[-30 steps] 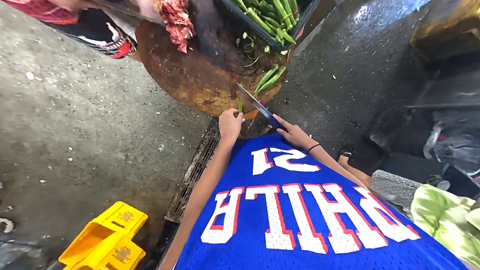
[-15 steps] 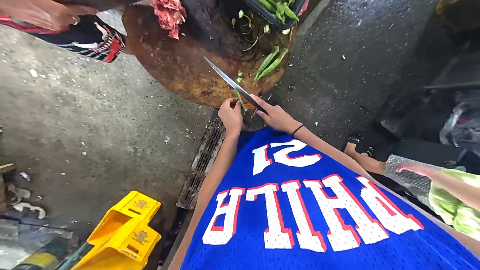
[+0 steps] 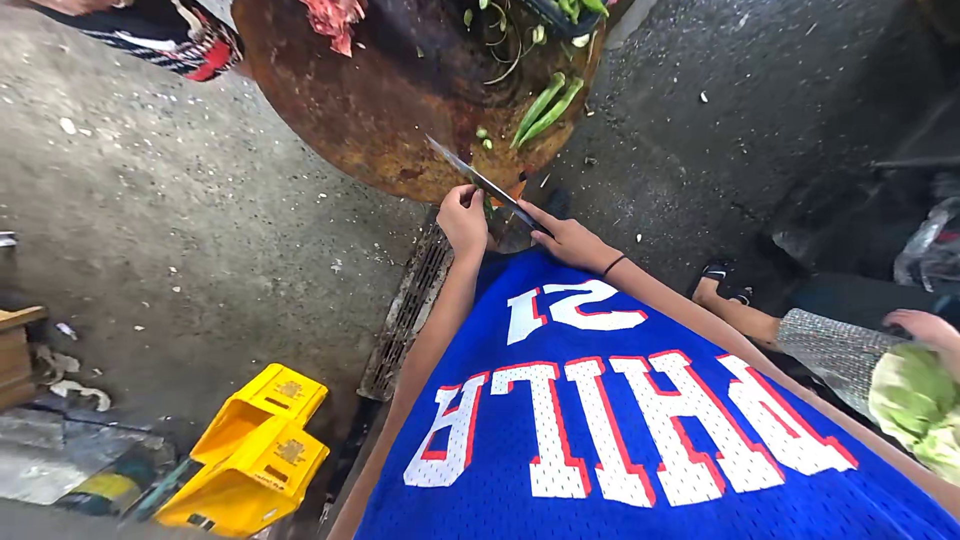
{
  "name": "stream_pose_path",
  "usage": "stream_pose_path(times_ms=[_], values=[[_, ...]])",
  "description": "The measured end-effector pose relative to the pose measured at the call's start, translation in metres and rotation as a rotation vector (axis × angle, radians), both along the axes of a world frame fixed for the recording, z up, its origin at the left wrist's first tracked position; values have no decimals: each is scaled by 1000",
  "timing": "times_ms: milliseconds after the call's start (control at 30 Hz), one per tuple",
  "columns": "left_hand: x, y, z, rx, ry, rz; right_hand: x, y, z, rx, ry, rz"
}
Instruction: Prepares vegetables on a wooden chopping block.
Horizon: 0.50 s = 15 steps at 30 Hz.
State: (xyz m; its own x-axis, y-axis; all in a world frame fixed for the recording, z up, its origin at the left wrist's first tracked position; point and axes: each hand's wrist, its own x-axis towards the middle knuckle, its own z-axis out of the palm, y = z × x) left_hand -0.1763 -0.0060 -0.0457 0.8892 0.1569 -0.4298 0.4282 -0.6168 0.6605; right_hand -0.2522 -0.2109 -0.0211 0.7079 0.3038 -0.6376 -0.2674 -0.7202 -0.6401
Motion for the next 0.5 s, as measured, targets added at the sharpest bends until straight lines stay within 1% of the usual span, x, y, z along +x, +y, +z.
stream_pose_path(times_ms=[133,233,367,500], values=[[-1,-3,1,-4,-23,42,-26,-32,-9,23,-1,29],[3,-4,0,13,-31,46,-33,-46,-8,69,4,-21],[20,-3,0,10,-49,17,-28,-43,-7,58,-18,-177],[29,-2,0,3,-57,9,-5,-22,6,53,-64,-189]])
